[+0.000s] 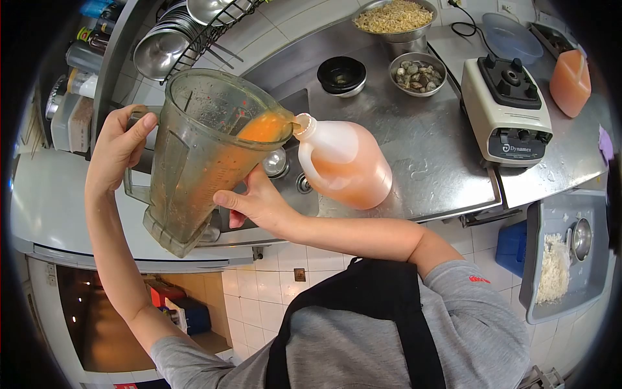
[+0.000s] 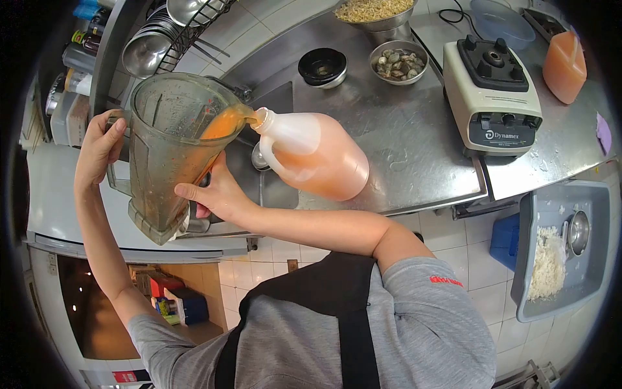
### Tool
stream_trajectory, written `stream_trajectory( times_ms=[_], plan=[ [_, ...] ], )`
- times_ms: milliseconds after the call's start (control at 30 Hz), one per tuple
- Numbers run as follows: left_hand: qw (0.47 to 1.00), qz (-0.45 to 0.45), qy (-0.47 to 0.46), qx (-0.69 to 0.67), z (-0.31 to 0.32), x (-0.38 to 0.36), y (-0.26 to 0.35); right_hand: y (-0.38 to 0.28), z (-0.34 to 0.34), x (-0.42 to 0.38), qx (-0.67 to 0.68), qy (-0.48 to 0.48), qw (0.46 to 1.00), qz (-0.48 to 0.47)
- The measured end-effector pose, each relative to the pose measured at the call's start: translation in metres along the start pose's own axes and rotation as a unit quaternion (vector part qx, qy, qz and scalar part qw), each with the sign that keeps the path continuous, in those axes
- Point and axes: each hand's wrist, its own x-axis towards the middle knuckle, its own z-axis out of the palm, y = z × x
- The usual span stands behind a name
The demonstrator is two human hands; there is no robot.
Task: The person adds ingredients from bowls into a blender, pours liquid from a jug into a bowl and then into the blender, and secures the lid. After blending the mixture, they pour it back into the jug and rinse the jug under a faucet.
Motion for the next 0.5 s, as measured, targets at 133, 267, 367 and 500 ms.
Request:
stream_trajectory(
  times_ms=[133,267,367,500],
  plan=[
    [1.0,0.003,-0.003,0.003,-0.0002,0.0003,0.0001,-0.0001,-0.0005,0.0013,0.004,-0.003,1.0,-0.006],
    [1.0,0.004,-0.008,0.002,-0.0016,0.0014,-0.0009,0.0002,0.0002,0.0009,0.011,0.0,1.0,0.003],
    [1.0,0.008,0.008,-0.005,0.0013,0.0006,0.0016,0.0003,0.0007,0.0011,0.015,0.001,1.0,0.004],
    [1.0,0.002,0.01,-0.004,0.0025,0.0004,0.0066,0.0005,0.0012,0.0012,0.023,0.0,1.0,0.006]
  ],
)
